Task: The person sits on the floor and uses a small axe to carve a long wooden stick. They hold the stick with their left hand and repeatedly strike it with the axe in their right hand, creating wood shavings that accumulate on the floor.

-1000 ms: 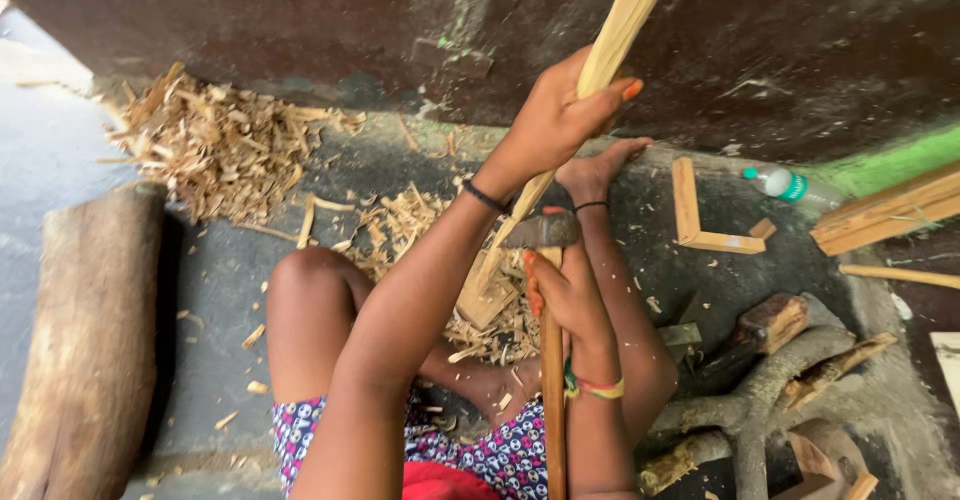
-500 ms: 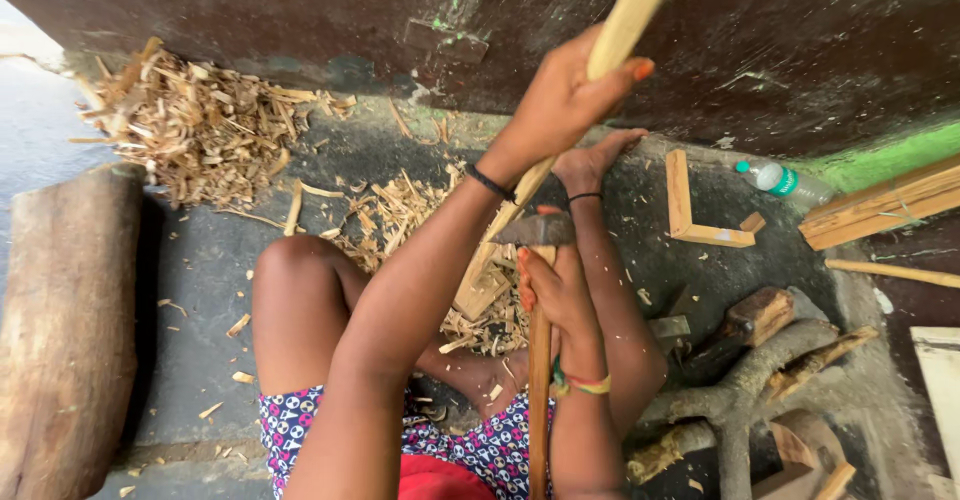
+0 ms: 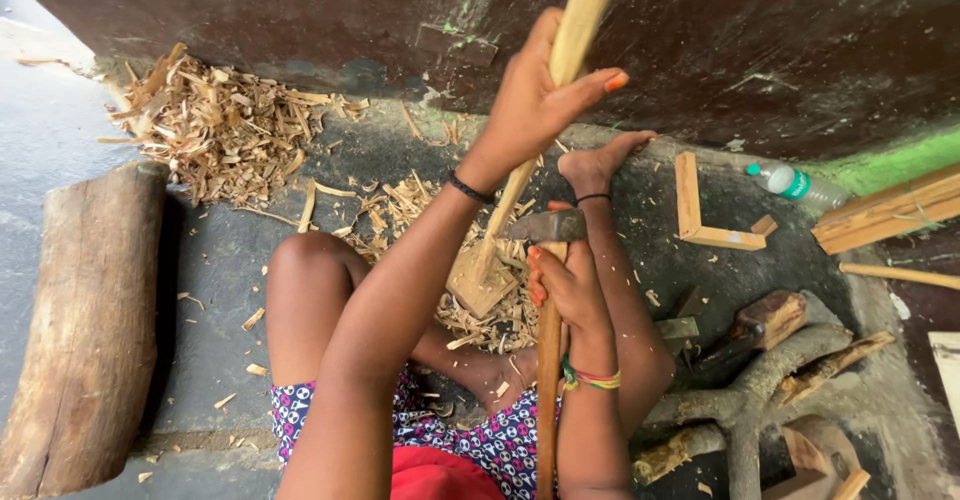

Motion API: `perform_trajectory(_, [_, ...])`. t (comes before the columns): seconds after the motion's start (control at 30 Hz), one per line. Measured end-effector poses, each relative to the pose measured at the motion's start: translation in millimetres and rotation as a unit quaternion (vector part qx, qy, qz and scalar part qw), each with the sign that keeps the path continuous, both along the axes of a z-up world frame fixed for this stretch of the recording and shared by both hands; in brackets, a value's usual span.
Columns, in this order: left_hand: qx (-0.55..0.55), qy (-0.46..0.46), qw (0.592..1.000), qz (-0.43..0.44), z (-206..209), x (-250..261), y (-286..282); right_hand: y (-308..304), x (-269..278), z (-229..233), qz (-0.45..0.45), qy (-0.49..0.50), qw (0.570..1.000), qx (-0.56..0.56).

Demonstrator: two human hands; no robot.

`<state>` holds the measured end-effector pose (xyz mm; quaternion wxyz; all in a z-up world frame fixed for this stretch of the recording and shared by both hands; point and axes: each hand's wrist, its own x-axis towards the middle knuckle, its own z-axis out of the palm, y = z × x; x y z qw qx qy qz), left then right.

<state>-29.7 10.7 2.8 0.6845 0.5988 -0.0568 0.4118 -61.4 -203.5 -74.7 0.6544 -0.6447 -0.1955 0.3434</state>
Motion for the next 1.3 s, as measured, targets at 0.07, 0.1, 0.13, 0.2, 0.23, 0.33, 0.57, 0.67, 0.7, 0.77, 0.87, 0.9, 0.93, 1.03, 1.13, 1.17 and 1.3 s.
perform_trajectory(0.07, [0.014, 0.001, 1.0, 0.025, 0.5, -2.0, 5.7, -2.3, 1.6, 15.2, 0.012, -0.035, 0.999, 0.004])
perform_trajectory(0.1, [0.021, 0.001, 0.999, 0.038, 0.1, -2.7, 10.2, -6.4, 2.6, 26.9, 0.012, -0.059, 0.998, 0.004])
perform_trajectory(0.13, [0.025, -0.013, 0.999, 0.034, -0.7, -2.9, 15.4, -13.0, 3.2, 41.1, 0.012, -0.083, 0.996, 0.005])
perform_trajectory(0.2, [0.028, -0.035, 0.999, 0.028, -6.2, -4.9, 22.9, -26.0, -0.9, 68.8, -0.004, -0.117, 0.993, 0.016])
perform_trajectory(0.23, [0.003, -0.023, 1.0, 0.0, -9.1, -5.5, 25.3, -31.7, -4.5, 81.7, -0.021, -0.127, 0.991, 0.029])
perform_trajectory(0.33, [-0.056, -0.005, 0.996, -0.075, -13.3, -9.6, 26.6, -46.3, -18.6, 111.2, -0.033, -0.118, 0.988, 0.099])
perform_trajectory(0.57, [-0.04, -0.008, 0.989, -0.143, -4.6, -4.4, 2.5, -12.2, -20.1, 54.7, 0.035, -0.065, 0.997, -0.025])
perform_trajectory(0.67, [-0.022, 0.017, 0.992, -0.121, -3.4, -3.3, -2.6, 7.0, -17.3, 24.0, 0.055, -0.036, 0.998, -0.021])
perform_trajectory(0.7, [-0.02, 0.018, 0.994, -0.103, 1.0, 0.9, 4.1, 14.6, -10.2, 24.0, 0.067, -0.051, 0.996, -0.008])
perform_trajectory(0.77, [-0.026, -0.002, 0.99, -0.138, 1.5, -1.2, -2.0, 11.7, -13.9, 35.8, 0.04, -0.052, 0.997, -0.027])
perform_trajectory(0.87, [-0.023, 0.007, 0.988, -0.15, -5.0, 1.6, 0.3, -4.3, -18.8, 70.5, 0.027, -0.081, 0.996, -0.017])
perform_trajectory(0.9, [-0.02, 0.011, 0.989, -0.147, -5.1, 4.7, -1.0, -12.1, -19.3, 85.5, 0.027, -0.1, 0.995, -0.008])
perform_trajectory(0.93, [-0.026, 0.011, 0.987, -0.158, -5.4, 4.4, -7.1, -21.1, -24.5, 99.3, 0.007, -0.113, 0.993, 0.018])
perform_trajectory(1.03, [-0.028, 0.011, 0.985, -0.172, 2.5, 1.0, -11.2, -32.6, -32.7, 121.3, -0.032, -0.137, 0.986, 0.086])
perform_trajectory(1.13, [-0.028, 0.014, 0.983, -0.181, 8.0, -0.4, -16.6, -42.3, -24.2, 104.2, -0.035, -0.113, 0.991, 0.065])
perform_trajectory(1.17, [-0.034, 0.017, 0.981, -0.19, 8.1, -0.1, -18.7, -35.1, -17.7, 82.7, -0.024, -0.099, 0.994, 0.027])
perform_trajectory(1.3, [-0.024, 0.041, 0.991, -0.129, 6.4, 14.6, -9.9, 4.6, -5.6, -5.2, -0.013, -0.01, 0.998, -0.06])
